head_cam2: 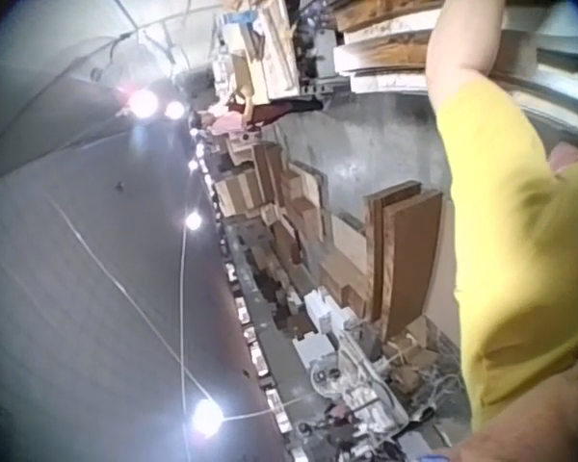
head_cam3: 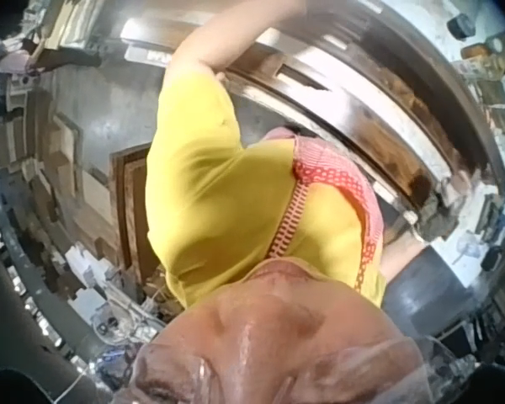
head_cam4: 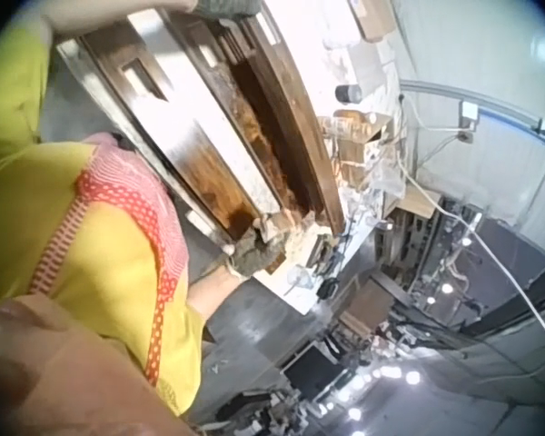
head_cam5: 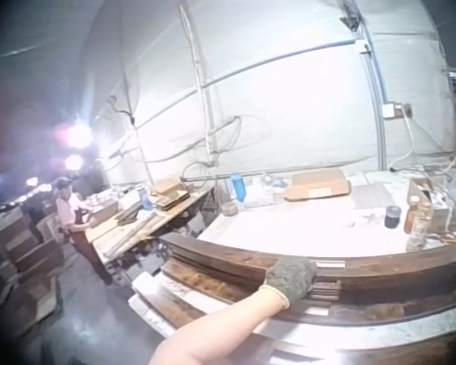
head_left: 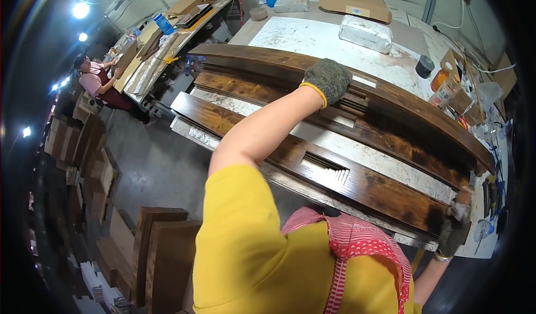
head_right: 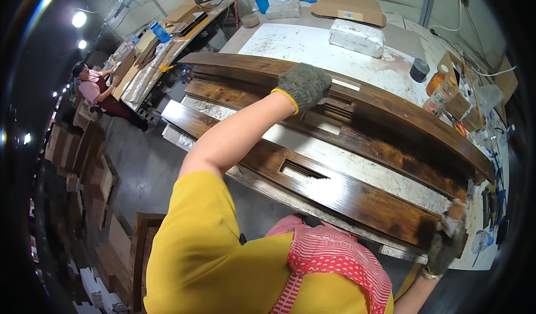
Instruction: The person wipes long wooden boards with a cloth and applies a substance using a small applicator block, moving the tools back and forth along the length of the wood.
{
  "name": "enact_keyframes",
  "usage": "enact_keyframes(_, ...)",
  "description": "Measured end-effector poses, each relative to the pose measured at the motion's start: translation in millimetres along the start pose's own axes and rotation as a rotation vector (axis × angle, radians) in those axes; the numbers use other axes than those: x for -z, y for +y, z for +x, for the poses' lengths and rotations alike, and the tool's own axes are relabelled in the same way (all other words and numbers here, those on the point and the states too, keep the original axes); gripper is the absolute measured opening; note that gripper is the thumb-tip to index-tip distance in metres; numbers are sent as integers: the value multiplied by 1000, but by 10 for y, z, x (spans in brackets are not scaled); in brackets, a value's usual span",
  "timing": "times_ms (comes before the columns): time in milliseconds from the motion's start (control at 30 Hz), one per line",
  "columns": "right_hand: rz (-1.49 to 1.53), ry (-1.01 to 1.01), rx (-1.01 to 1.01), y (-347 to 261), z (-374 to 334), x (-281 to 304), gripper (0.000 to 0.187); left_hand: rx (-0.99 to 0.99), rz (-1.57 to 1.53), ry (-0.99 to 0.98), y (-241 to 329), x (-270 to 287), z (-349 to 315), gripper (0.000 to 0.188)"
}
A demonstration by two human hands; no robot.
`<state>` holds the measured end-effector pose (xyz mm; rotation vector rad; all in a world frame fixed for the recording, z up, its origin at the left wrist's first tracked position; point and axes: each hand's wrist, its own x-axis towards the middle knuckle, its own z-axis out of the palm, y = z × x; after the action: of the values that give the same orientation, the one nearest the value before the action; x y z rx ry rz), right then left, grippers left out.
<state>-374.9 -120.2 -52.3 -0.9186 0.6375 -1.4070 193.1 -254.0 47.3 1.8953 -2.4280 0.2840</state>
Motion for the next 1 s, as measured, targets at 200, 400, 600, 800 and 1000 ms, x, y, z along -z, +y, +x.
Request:
enact_keyframes(200, 110, -318, 164, -737, 63, -1, 61, -113, 6, 128, 316, 390, -1127, 12)
enact_keyframes(400, -159, 72, 167, -143, 214, 33, 57, -98, -15, 31, 610, 280, -1758, 16)
enact_keyframes(600, -206, 155, 9, 557, 238, 293, 45, -77, -170, -187, 824, 447, -1812, 25)
enact_keyframes(800, -13, 172, 11, 499, 151, 57, 46, -54, -281, 7, 673, 336, -1798, 57)
enact_keyframes(1000, -962, 134, 160, 362, 44, -418, 33, -48, -112, -465, 908, 36, -1550, 104)
